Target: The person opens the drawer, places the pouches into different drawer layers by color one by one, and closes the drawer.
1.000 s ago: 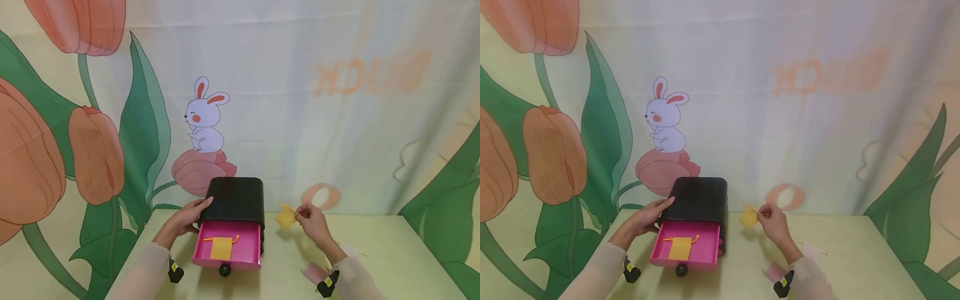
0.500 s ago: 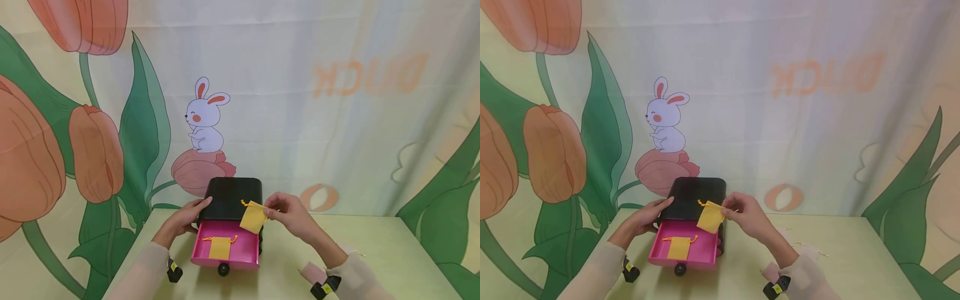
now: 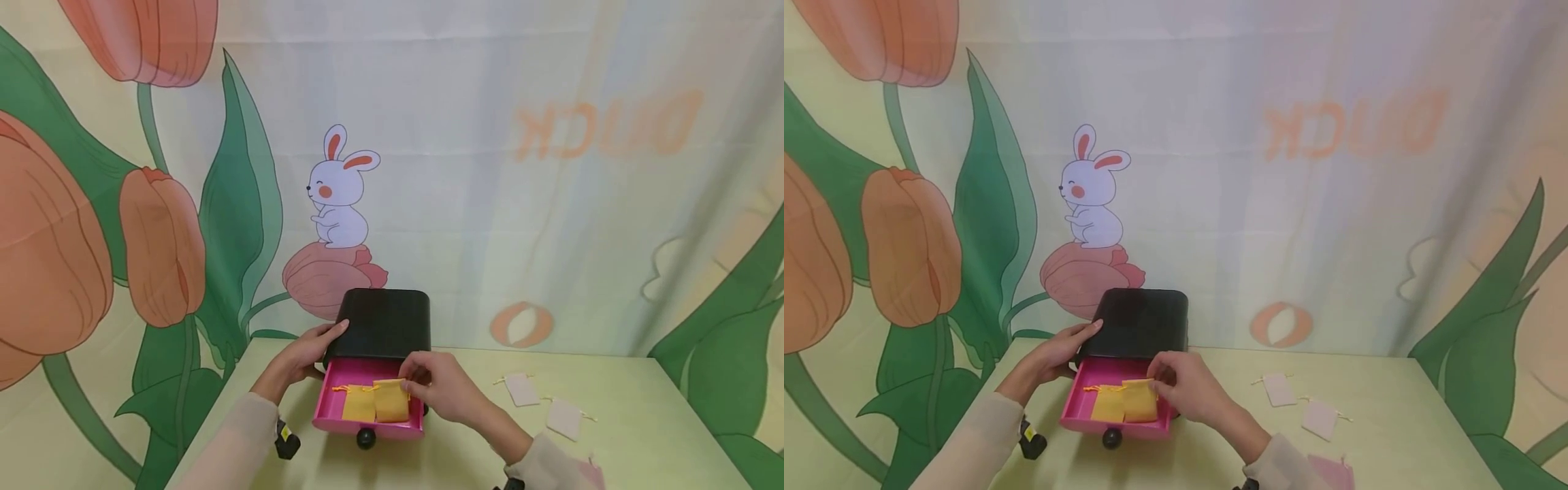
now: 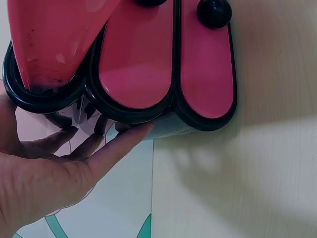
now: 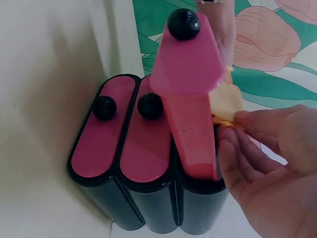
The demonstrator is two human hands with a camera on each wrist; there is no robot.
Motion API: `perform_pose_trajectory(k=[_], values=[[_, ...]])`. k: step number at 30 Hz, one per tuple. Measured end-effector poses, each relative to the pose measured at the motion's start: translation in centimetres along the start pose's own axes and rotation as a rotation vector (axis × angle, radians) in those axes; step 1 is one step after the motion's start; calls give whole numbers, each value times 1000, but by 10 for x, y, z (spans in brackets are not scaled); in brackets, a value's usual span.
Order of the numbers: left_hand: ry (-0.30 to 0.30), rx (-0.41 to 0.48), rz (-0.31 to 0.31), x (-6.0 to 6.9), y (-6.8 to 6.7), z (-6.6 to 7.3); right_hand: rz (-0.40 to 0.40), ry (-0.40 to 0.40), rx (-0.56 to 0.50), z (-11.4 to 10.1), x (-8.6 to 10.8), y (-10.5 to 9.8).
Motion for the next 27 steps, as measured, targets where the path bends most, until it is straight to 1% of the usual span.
perform_pose_trajectory(k=[3,5,7,8,9,11,13,14,15,16,18,20,22,24,27], values=[[0,-2,0,0,1,2,33,-52,110,-7,3,0],[-2,-2,0,0,1,2,80,-77,142,-17,6,-1],[1,-5,1,0,1,4,117,-84,106,-29,10,1],[3,-8,0,1,1,4,119,-82,61,-35,12,4],[3,-10,-1,1,0,5,102,-79,-8,-41,14,9],[6,-15,-1,2,0,5,32,-35,-204,-49,20,26],[5,-17,0,2,0,4,-60,62,-386,-50,29,49],[6,-18,1,3,0,4,-105,114,-451,-48,33,60],[6,-18,2,3,0,4,-137,170,-504,-44,38,72],[6,-18,2,3,1,3,-157,231,-534,-39,42,82],[3,-20,0,3,1,4,-183,306,-530,-28,47,99],[5,-20,3,3,1,5,-176,342,-516,-19,50,112],[4,-19,5,4,0,5,-138,400,-524,-11,53,121],[4,-16,8,4,0,5,-77,445,-540,-6,54,127],[4,-10,3,3,0,4,34,509,-574,-2,56,130]])
Point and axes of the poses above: each hand's wrist, its own x-axis away from the middle knuckle, its own y-axis out of the palm, z = x × y, the point moved 5 cm from there along -x, towards the middle knuckle, and after that the axes turned 11 degrees about -y, right-handed, at the moved point
